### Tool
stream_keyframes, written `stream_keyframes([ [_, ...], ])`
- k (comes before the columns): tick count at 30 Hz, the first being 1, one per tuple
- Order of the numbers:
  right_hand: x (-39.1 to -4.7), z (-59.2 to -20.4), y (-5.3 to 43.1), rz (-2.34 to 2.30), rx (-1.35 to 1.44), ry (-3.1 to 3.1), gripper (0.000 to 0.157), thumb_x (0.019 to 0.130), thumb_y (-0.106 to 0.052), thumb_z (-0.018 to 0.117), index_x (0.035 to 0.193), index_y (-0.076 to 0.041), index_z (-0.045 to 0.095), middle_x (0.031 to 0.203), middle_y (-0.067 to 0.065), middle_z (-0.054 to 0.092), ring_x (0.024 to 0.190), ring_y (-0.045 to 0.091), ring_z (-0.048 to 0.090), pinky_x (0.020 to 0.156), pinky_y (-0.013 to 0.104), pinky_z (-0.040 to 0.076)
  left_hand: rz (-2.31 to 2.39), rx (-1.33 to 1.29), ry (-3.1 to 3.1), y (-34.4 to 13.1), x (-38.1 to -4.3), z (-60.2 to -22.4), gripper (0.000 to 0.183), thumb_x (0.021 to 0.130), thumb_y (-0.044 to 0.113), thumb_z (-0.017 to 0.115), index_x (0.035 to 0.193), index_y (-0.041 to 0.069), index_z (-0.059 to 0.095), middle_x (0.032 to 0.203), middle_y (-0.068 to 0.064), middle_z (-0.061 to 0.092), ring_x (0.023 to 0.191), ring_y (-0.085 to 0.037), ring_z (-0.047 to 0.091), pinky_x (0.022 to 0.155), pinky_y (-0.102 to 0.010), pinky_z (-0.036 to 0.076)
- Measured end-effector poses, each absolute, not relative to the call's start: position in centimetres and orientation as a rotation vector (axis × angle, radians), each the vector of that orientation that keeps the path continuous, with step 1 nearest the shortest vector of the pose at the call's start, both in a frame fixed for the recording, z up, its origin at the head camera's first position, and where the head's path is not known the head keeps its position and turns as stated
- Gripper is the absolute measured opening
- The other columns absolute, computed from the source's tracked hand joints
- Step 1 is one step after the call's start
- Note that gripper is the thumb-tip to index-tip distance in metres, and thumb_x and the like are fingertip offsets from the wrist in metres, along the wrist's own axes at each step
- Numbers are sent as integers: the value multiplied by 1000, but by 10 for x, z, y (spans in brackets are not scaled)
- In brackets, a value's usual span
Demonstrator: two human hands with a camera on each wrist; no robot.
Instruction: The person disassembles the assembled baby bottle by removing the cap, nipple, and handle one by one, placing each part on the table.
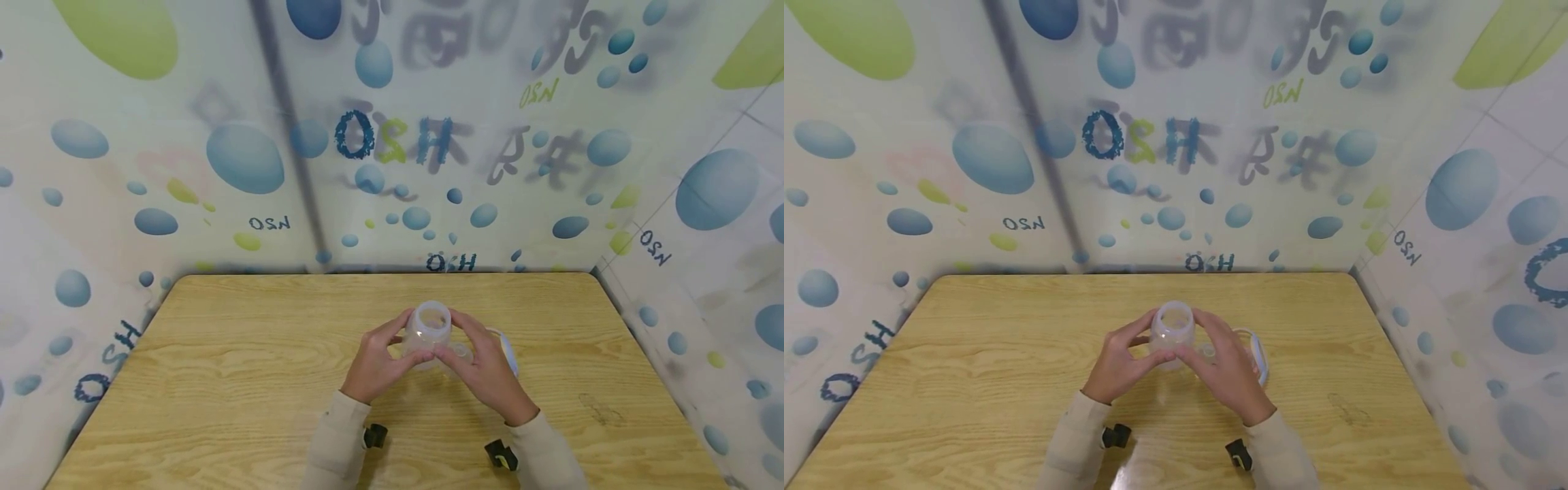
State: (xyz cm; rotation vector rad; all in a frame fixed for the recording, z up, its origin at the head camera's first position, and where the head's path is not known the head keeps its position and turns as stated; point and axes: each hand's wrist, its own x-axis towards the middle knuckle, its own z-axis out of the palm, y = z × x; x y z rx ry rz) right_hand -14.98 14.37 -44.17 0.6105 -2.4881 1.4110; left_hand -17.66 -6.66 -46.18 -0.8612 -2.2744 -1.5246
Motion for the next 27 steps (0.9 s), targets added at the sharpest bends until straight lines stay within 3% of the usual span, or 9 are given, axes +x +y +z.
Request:
stream_keyframes([
  [6,-148,-438,141,1394,555,-2519,57,95,-34,69,147,-23,48,145,-1,51,134,23,47,105,59,41,-1588,-834,-2285,-66,-176,-462,68,83,25,83,142,9,55,134,-9,63,119,-19,62,83,-35,59],
  [16,-154,-443,139,1317,563,-2571,57,95,-40,68,145,-19,51,143,-1,52,132,22,50,103,56,44,-1744,-805,-2323,-70,-181,-470,67,86,26,80,146,15,51,139,-9,59,125,-22,58,87,-52,56],
  [27,-158,-453,139,1268,554,-2643,56,95,-44,66,142,-16,54,143,1,53,132,25,50,103,60,42,-1779,-820,-2413,-79,-187,-479,66,87,28,78,146,13,52,144,0,54,129,-18,54,93,-46,54],
])
